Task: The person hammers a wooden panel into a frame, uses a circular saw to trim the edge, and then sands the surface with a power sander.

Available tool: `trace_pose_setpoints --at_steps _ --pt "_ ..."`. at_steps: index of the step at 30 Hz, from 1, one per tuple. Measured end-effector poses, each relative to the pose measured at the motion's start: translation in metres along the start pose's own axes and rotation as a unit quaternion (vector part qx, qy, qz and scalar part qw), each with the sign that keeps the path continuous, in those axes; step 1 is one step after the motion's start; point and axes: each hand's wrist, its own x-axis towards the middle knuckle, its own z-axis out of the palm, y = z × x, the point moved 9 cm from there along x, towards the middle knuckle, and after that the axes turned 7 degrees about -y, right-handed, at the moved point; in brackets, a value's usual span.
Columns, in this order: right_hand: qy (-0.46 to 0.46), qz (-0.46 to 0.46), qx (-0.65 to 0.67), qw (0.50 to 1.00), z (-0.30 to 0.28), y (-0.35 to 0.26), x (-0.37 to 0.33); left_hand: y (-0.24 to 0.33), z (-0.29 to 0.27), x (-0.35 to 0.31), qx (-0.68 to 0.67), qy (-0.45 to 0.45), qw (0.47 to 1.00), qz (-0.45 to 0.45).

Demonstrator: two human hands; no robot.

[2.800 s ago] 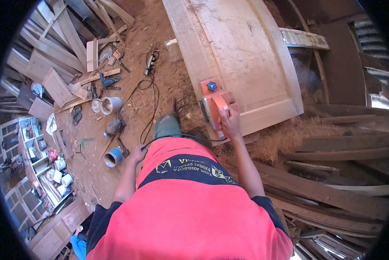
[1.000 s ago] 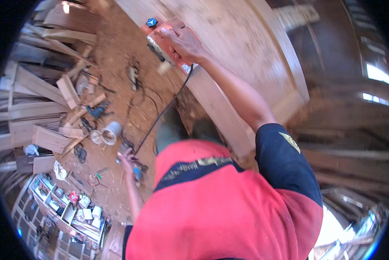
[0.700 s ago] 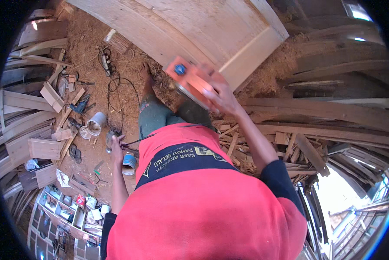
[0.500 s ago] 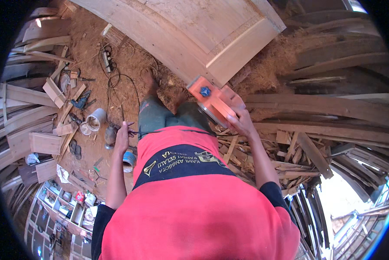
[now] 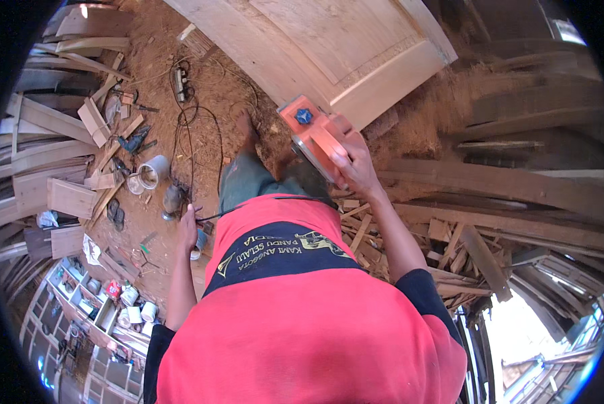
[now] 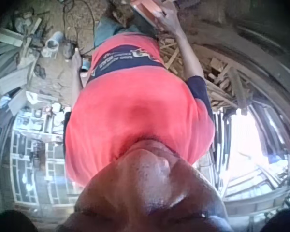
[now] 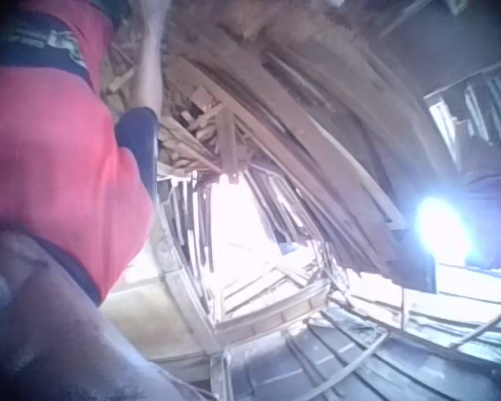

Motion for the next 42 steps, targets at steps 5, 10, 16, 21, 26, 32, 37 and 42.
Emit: trace_pose_setpoints --at_steps 5,10,16,21,26,32,37,42 --pt "-0.003 -0.018 -0.016 1.000 0.021 -0.056 0.090 -0.052 -0.015 -0.025 -0.050 0.048 0.994 -0.081" --pt "0.032 -0.127 -0.057 0.990 0.039 -0.135 0.194 -0.074 -0.012 -0.041 -0.079 0.066 0.991 -0.084" --pt "-0.058 -0.067 0.029 0.996 0.052 -0.149 0.223 -0.080 -0.003 -0.034 -0.110 0.076 0.989 -0.062" --pt "-0.003 -0.114 -0.099 0.989 0.011 -0.086 0.082 -0.058 0.010 -0.021 -0.076 0.073 0.993 -0.053" --pt "-0.019 0.003 -0.039 0.999 -0.014 0.013 -0.057 0.005 0.037 0.002 -0.064 0.018 0.998 -0.004" --pt "0.001 0.003 -0.028 1.000 -0.020 0.037 -0.085 0.058 0.051 0.011 0.020 -0.003 0.997 0.069" --pt "-0.032 0.002 -0.043 0.999 -0.007 0.014 -0.036 0.017 0.025 0.009 -0.011 0.028 1.000 0.006" --pt "-0.006 -0.035 -0.013 0.999 0.009 -0.030 0.031 -0.023 0.008 -0.009 -0.035 0.059 0.998 -0.010"
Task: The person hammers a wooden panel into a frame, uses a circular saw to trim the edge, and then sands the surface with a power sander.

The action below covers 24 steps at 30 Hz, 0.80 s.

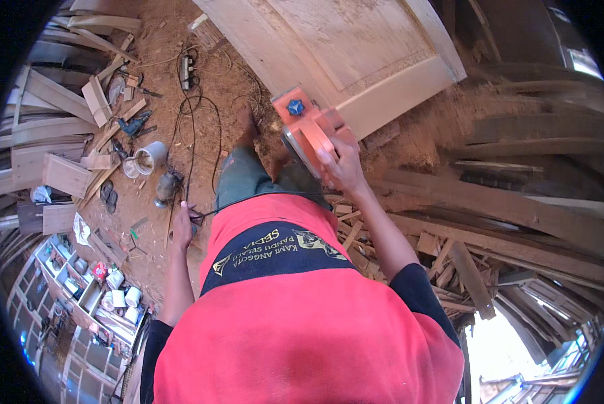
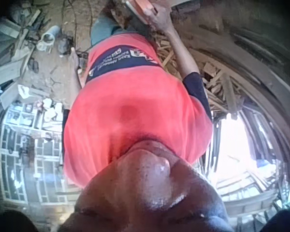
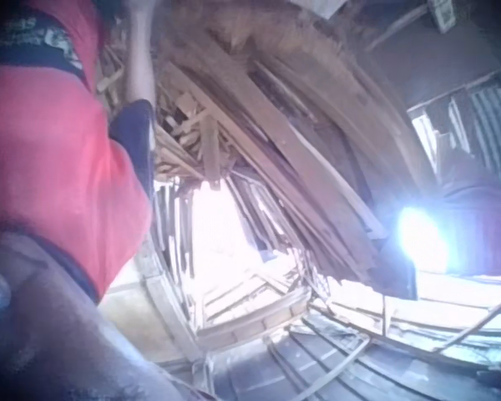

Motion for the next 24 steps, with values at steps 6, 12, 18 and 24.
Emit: trace_pose_setpoints --at_steps 6,12,18,24 --pt "0.016 -0.014 -0.050 0.999 0.017 -0.054 0.101 -0.020 0.004 -0.021 -0.052 0.007 0.998 -0.031" --pt "-0.019 -0.073 -0.009 0.997 0.037 -0.108 0.196 -0.032 0.010 -0.018 -0.085 0.009 0.995 -0.043" --pt "-0.005 -0.097 -0.090 0.991 0.001 -0.053 0.086 -0.018 0.019 0.002 -0.052 0.016 0.998 -0.008" --pt "-0.023 0.033 -0.046 0.998 -0.031 0.031 -0.080 0.030 0.061 0.023 0.019 -0.041 0.999 -0.006"
